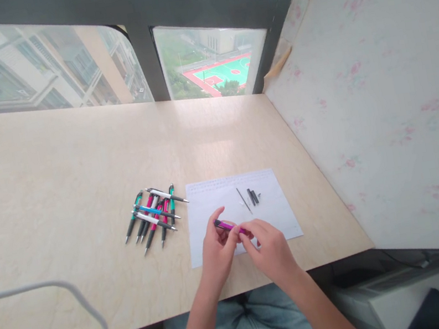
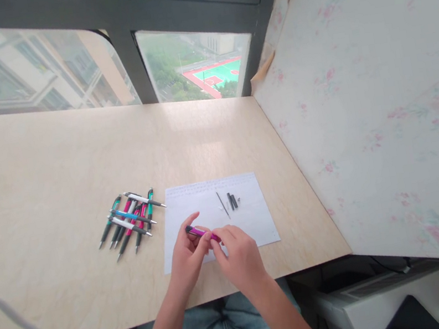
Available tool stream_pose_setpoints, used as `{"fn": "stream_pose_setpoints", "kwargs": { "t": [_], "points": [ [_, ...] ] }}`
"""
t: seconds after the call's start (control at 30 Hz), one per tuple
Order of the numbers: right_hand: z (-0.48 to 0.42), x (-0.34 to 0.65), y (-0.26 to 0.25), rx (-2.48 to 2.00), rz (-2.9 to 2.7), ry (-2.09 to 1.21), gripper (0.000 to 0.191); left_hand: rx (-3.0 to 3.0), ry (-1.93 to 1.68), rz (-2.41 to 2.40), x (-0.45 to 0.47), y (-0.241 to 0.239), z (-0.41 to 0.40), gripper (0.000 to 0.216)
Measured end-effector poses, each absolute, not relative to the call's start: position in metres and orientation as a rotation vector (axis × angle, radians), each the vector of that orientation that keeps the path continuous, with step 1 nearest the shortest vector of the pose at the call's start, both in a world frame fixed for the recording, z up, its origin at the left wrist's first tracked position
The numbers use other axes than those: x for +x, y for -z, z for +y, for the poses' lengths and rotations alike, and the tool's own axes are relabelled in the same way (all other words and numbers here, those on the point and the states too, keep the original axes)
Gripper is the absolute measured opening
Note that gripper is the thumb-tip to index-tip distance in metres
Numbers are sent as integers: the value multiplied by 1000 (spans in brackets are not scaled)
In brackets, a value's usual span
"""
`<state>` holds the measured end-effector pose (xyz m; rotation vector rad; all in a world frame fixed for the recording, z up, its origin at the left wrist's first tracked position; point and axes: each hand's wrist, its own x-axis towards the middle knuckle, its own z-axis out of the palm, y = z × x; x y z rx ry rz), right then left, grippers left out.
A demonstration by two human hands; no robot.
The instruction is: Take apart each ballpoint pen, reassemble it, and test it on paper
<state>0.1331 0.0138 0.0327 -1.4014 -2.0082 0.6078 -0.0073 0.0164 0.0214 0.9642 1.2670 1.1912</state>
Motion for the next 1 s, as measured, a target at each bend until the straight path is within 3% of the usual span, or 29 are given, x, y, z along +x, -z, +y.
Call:
{"fn": "stream_pose_setpoints", "kwargs": {
  "t": [0.2,0.67,1.0],
  "points": [
    [8,139,-25,-1443,-2017,-560,17,1344,-968,1433,-9,-32,11,56],
    [47,121,-17,-1893,-1921,-249,12,1300,-1159,1533,-30,-19,5,32],
    [32,133,-12,-1909,-1850,-336,20,1197,-1182,1495,-34,-20,1,26]
  ]
}}
